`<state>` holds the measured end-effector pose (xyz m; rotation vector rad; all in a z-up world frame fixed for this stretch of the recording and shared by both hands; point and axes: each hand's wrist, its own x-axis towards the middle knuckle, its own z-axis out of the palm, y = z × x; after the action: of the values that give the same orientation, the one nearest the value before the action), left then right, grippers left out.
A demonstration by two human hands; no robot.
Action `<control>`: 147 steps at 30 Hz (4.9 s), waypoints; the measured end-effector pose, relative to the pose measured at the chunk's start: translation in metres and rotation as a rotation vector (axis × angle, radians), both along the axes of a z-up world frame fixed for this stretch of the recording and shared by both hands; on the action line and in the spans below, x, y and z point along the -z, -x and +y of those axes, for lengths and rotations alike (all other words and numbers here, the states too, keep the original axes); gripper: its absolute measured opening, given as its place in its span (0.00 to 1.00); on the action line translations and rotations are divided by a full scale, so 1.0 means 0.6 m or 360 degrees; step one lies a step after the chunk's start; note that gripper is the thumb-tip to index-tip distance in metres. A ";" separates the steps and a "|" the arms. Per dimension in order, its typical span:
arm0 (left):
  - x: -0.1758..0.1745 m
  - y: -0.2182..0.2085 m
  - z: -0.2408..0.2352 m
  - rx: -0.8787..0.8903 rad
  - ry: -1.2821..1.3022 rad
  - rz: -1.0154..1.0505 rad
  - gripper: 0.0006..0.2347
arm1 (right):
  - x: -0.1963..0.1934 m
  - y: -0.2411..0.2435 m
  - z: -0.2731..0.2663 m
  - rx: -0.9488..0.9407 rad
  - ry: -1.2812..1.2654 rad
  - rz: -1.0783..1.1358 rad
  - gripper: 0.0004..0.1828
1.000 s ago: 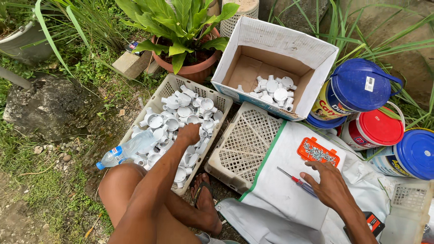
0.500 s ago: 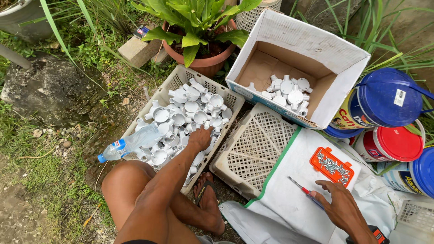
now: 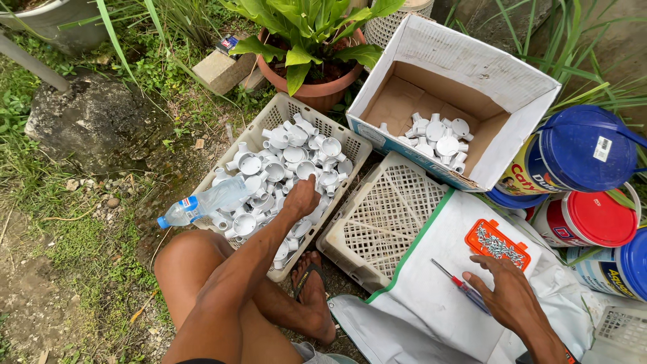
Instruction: The person assembles white plastic electrical fixtures by inserting screws into pre-drilled holes using a screwdriver, handling small components from various containers.
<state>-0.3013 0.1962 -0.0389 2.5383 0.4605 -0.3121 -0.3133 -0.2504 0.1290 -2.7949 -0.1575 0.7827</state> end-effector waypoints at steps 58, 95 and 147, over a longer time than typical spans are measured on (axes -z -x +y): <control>-0.121 0.002 0.006 -0.0491 0.0218 -0.0099 0.14 | -0.093 -0.057 0.000 0.0608 0.0061 0.0496 0.27; 0.220 -0.023 0.024 0.0576 -0.0899 0.0517 0.12 | -0.069 -0.026 -0.056 0.0557 0.0209 0.0464 0.23; -0.189 -0.007 -0.400 0.1416 0.0388 -0.0703 0.17 | 0.001 0.033 -0.020 0.0365 -0.0665 -0.0263 0.21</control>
<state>-0.2971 -0.0436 0.0743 2.3183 -0.8419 -0.0945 -0.3329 -0.2627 0.1285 -2.4205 -0.0227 0.4076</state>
